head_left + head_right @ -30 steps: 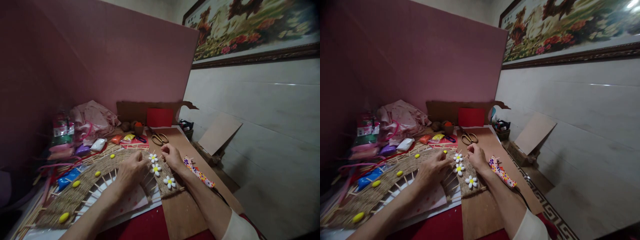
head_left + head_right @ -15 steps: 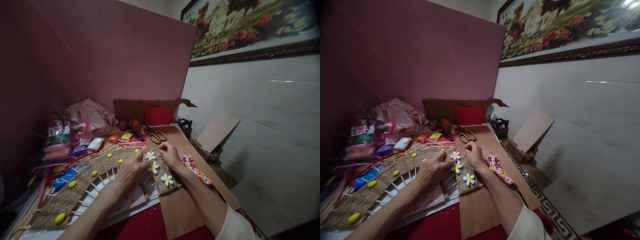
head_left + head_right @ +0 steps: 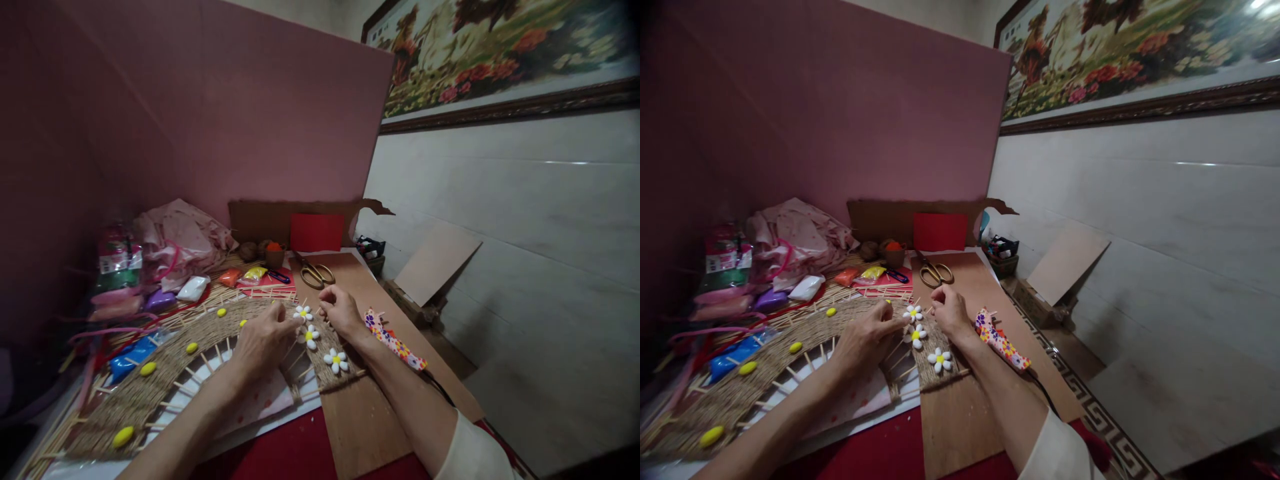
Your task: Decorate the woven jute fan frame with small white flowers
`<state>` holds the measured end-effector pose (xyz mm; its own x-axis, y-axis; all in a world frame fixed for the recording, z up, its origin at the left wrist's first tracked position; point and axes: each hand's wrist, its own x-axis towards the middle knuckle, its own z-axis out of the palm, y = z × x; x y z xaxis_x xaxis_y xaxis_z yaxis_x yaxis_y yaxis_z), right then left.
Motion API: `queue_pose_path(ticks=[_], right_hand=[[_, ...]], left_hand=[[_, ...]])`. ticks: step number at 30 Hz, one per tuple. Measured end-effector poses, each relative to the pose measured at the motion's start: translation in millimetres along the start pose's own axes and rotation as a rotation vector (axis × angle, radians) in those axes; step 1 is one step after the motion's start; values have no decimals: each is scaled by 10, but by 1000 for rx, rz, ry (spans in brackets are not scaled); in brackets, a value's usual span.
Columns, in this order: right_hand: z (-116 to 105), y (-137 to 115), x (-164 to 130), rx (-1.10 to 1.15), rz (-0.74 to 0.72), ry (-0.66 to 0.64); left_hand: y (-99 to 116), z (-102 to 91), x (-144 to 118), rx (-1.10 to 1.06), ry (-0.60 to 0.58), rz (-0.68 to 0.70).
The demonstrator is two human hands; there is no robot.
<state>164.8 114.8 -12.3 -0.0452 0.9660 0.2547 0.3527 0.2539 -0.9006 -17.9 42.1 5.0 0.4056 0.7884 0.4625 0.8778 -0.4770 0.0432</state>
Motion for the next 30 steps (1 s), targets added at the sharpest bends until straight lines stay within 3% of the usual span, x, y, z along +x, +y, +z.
queue_pose_path(ticks=[5,12,30], right_hand=[[-1,-4,-2,1,2,3],[7,-4,-2,-3,11,8],[0,-38,-21,6,21,8]], left_hand=[[3,28,2,29,-52,18],[-11,62,-10,43,-16,46],[33,4,7,53,-55,-65]])
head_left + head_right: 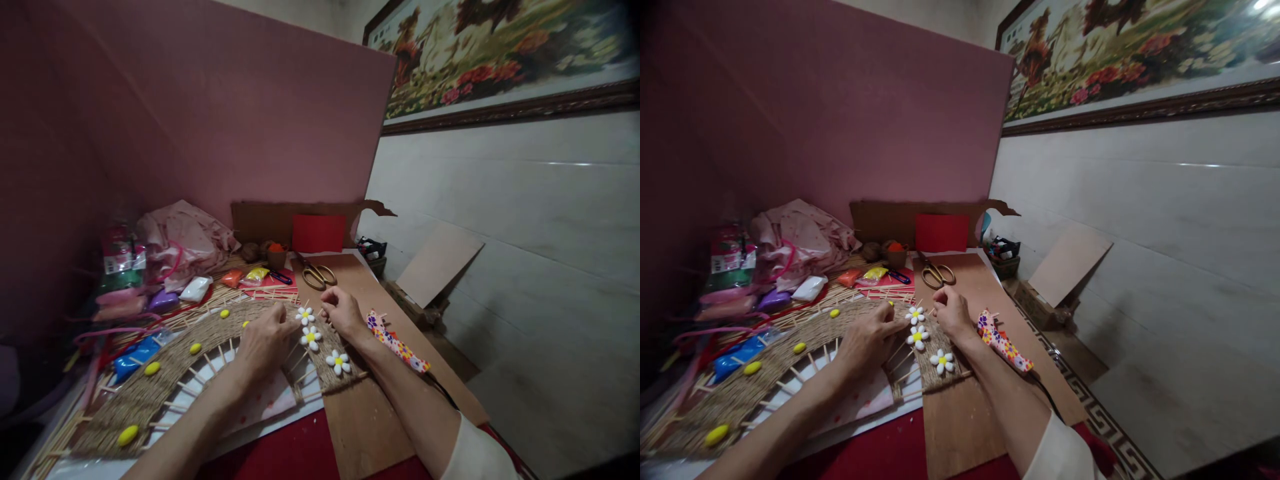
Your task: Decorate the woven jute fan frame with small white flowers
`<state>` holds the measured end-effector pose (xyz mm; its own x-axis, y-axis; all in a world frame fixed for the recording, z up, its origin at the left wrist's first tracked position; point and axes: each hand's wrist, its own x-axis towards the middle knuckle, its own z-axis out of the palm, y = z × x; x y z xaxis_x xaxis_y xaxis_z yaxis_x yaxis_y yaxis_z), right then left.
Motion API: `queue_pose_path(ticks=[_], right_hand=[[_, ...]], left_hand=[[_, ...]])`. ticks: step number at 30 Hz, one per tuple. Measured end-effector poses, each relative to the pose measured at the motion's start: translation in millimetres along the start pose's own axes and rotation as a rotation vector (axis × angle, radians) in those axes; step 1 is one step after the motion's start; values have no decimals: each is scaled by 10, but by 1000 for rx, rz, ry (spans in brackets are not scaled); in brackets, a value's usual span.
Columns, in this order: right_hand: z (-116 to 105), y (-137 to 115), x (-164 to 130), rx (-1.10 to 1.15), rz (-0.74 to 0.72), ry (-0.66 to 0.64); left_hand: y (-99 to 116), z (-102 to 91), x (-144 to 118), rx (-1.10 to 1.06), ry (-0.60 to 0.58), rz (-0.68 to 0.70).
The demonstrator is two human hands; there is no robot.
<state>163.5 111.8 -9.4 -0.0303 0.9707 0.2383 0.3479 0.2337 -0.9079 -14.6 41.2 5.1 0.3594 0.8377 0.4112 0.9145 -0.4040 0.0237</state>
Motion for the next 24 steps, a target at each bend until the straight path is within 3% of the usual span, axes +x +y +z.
queue_pose_path(ticks=[4,17,21,24], right_hand=[[1,9,0,-7,-8,-5],[14,58,15,-134,-52,10],[-8,50,-11,-269,-82,18],[-30,10,-33,-359,-100,10]], left_hand=[[1,30,6,35,-28,51],[-1,-12,7,-20,18,17],[-74,-230,235,3,54,-157],[-276,-384,565,-25,-28,-341]])
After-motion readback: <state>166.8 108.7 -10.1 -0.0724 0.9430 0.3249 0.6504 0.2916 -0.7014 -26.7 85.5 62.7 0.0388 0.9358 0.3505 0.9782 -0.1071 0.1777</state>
